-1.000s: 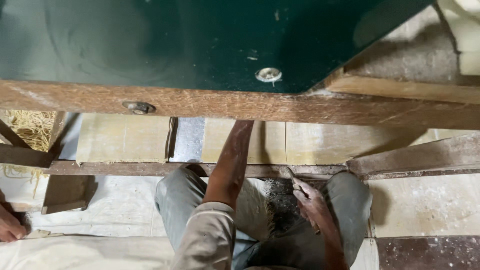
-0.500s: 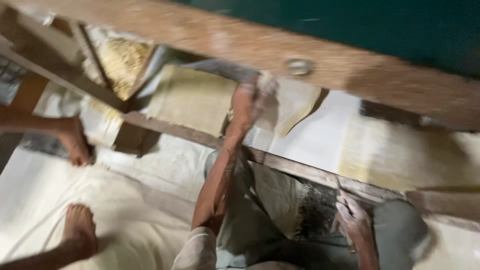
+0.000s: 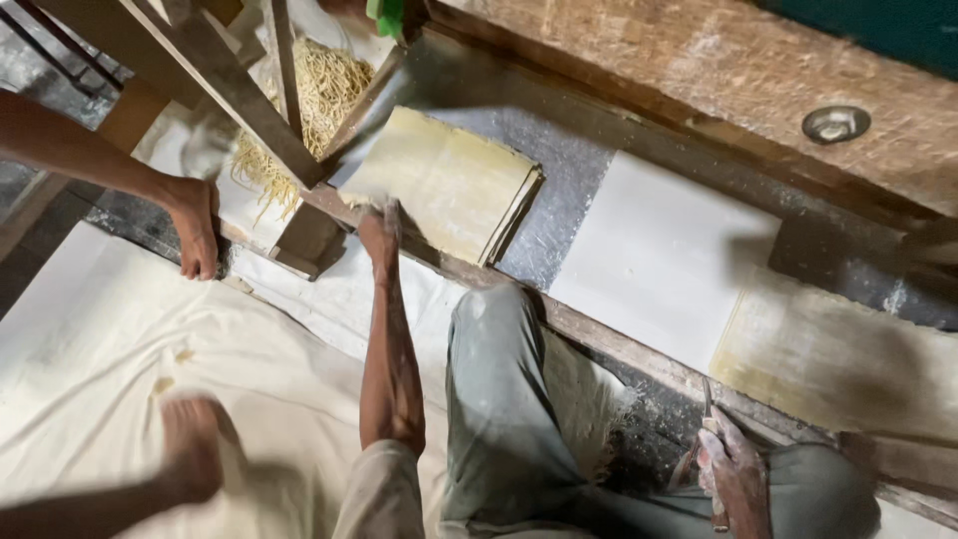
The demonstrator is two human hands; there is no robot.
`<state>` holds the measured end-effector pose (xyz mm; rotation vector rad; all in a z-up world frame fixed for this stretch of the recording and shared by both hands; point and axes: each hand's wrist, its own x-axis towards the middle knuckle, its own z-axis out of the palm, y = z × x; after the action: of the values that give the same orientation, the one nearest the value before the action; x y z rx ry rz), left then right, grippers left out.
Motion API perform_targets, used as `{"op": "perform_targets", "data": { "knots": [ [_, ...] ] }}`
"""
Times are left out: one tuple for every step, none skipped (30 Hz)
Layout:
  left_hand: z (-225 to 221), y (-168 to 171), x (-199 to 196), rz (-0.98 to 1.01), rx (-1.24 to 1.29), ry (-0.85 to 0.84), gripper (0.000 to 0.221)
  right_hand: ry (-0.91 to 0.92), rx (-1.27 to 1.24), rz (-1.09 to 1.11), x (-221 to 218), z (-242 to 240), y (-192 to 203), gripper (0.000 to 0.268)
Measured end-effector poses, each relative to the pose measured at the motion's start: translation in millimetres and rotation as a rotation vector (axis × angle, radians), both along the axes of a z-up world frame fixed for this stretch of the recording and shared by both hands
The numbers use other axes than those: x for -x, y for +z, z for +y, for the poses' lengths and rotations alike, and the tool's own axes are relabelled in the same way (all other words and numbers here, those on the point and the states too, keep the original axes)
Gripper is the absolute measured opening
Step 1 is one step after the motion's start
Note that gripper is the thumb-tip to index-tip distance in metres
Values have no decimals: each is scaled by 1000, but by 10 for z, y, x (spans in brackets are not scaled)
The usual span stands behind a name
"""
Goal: The person cuts sheets of dough into rectangles and stacks them onto a pile.
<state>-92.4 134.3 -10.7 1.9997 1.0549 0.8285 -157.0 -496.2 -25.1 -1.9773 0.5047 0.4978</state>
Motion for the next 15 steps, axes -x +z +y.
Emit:
{"op": "perform_targets", "data": {
  "knots": [
    [10, -31, 47, 88, 32, 29, 58, 78, 95, -79, -32, -24, -29, 46],
    [-10, -74, 78, 182, 64, 44, 69, 144, 192, -150, 5, -72, -54, 45],
    [-84, -63, 82, 181, 64, 31, 69, 130, 194, -150, -6, -2, -96, 45],
    [-210, -75, 52, 90, -90, 161, 50, -3, 18, -112, 52, 24, -124, 38],
    [-349, -92, 13, -6, -242, 289, 52, -136, -161, -80, 92, 35, -159, 31],
    [-619, -45, -180, -7, -231, 245, 52, -179, -147, -82, 77, 137, 75, 31],
    [-913, 5, -369, -98, -202, -11, 46, -168, -91, -7, 36, 222, 303, 42],
    [-1219, 68, -574, -192, -170, -273, 40, -164, -42, 69, -22, 308, 519, 54],
    [-1694, 3, -848, -197, -157, -323, 40, -215, -36, 69, -7, 195, 394, 54],
    [-2146, -41, -1086, 216, -156, -613, 45, -204, -163, -10, -5, 111, 256, 43],
    [-2613, -81, -1288, 639, -170, -889, 51, -192, -287, -95, 1, 25, 122, 33],
    [-3113, 24, -1330, 640, -184, -925, 51, -229, -287, -99, 23, -23, 65, 33],
    [-3607, 128, -1341, 625, -263, -1082, 47, -315, -353, -156, 45, -66, 9, 33],
    [-4090, 232, -1339, 605, -339, -1231, 45, -392, -417, -217, 30, -118, -43, 34],
    [-4436, 223, -1322, 602, -349, -1259, 45, -421, -414, -223, 60, -135, -33, 34]
  ]
}}
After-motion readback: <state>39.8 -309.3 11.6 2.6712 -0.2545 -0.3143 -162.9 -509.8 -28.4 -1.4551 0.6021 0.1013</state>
